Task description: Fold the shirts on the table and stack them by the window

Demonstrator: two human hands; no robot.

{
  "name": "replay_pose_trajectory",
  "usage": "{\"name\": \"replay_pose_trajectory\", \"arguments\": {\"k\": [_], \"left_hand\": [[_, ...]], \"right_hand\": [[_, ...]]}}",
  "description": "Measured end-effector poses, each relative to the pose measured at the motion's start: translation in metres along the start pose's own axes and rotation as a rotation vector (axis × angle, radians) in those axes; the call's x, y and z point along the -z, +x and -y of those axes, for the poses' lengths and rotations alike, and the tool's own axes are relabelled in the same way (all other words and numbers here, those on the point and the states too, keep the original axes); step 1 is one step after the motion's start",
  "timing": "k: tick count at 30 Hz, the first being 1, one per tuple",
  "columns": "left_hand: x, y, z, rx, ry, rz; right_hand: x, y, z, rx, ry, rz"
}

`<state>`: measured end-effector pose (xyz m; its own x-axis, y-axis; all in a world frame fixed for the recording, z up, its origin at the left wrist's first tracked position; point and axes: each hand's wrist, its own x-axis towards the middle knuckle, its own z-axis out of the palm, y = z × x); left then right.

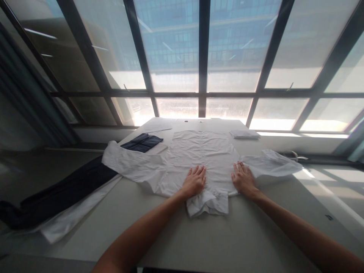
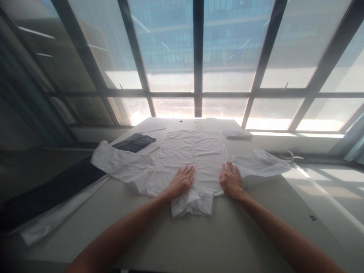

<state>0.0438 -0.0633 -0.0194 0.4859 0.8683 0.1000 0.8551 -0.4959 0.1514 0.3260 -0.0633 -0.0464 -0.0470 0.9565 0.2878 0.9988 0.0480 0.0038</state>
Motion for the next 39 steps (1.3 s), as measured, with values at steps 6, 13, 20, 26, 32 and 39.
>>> {"name": "replay_pose_trajectory", "arguments": {"k": [6, 13, 20, 26, 32, 39], "left_hand": [[-0.002, 0.000, 0.000, -0.015, 0.034, -0.023], [-0.011, 0.003, 0.006, -0.033, 0.080, -0.027], [-0.001, -0.006, 0.036, 0.040, 0.054, 0.000], [0.015, -0.035, 0.107, 0.274, 0.144, -0.014], [0.013, -0.045, 0.123, 0.315, 0.199, -0.030], [0.025, -0.039, 0.107, 0.215, 0.227, -0.074]], "right_hand": [[0.014, 0.022, 0.078, 0.107, 0.193, 0.061], [0.000, 0.031, 0.128, 0.224, 0.339, 0.144], [-0.003, 0.025, 0.047, 0.107, 0.174, 0.168], [-0.009, 0.024, 0.005, 0.048, 0.119, 0.129], [-0.015, 0.023, 0.004, 0.051, 0.115, 0.086], [-0.002, 0.022, 0.015, 0.027, 0.125, 0.010]]}}
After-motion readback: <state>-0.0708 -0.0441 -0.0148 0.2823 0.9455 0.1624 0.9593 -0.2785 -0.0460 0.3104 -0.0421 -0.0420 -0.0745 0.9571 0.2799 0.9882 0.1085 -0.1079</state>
